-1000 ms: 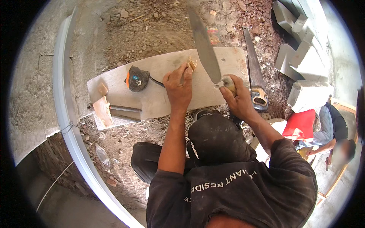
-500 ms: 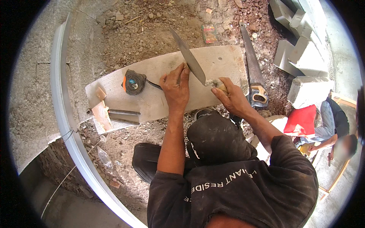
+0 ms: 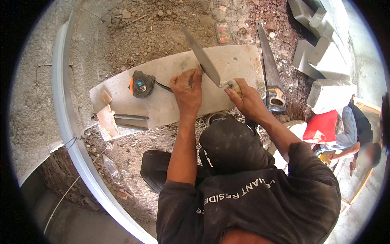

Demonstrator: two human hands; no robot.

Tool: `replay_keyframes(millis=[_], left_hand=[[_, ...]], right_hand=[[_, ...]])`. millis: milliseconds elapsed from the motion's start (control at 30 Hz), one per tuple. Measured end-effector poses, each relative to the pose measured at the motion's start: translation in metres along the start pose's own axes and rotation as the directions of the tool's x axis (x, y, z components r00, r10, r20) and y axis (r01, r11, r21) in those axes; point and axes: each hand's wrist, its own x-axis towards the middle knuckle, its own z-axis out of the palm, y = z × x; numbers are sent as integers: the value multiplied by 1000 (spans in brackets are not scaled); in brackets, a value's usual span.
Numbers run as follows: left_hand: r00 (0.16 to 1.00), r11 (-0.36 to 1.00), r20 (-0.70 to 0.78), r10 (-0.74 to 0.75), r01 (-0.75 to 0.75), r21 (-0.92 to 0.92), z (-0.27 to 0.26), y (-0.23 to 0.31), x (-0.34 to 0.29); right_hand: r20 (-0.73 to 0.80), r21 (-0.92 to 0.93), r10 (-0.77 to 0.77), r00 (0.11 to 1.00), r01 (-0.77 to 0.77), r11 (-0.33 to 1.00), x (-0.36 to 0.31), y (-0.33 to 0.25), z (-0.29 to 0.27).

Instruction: The person kneels on the ground and positions a long metal profile against a concrete wall. They use a hammer and small wooden blocks to secure the profile, then use pliers to tighten a wire tie around it.

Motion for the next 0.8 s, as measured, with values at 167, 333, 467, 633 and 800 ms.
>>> replay_keyframes(millis=[167, 333, 467, 633, 800], left_hand=[[999, 997, -33, 37, -35, 73, 1, -2, -2], [999, 999, -48, -18, 20, 46, 2, -1, -1], [1000, 999, -12, -28, 27, -22, 1, -3, -1], [999, 998, -40, 25, -23, 50, 2, -4, 0], [999, 998, -39, 18, -16, 55, 1, -3, 0]], right_hand=[[18, 98, -19, 1000, 17, 995, 0, -2, -4], [-175, 288, -107, 979, 154, 945, -15, -18, -12], [-173, 183, -152, 973, 184, 966, -12, -6, -3], [248, 296, 124, 961, -197, 935, 6, 3, -12], [0, 296, -44, 999, 42, 954, -4, -8, -13]])
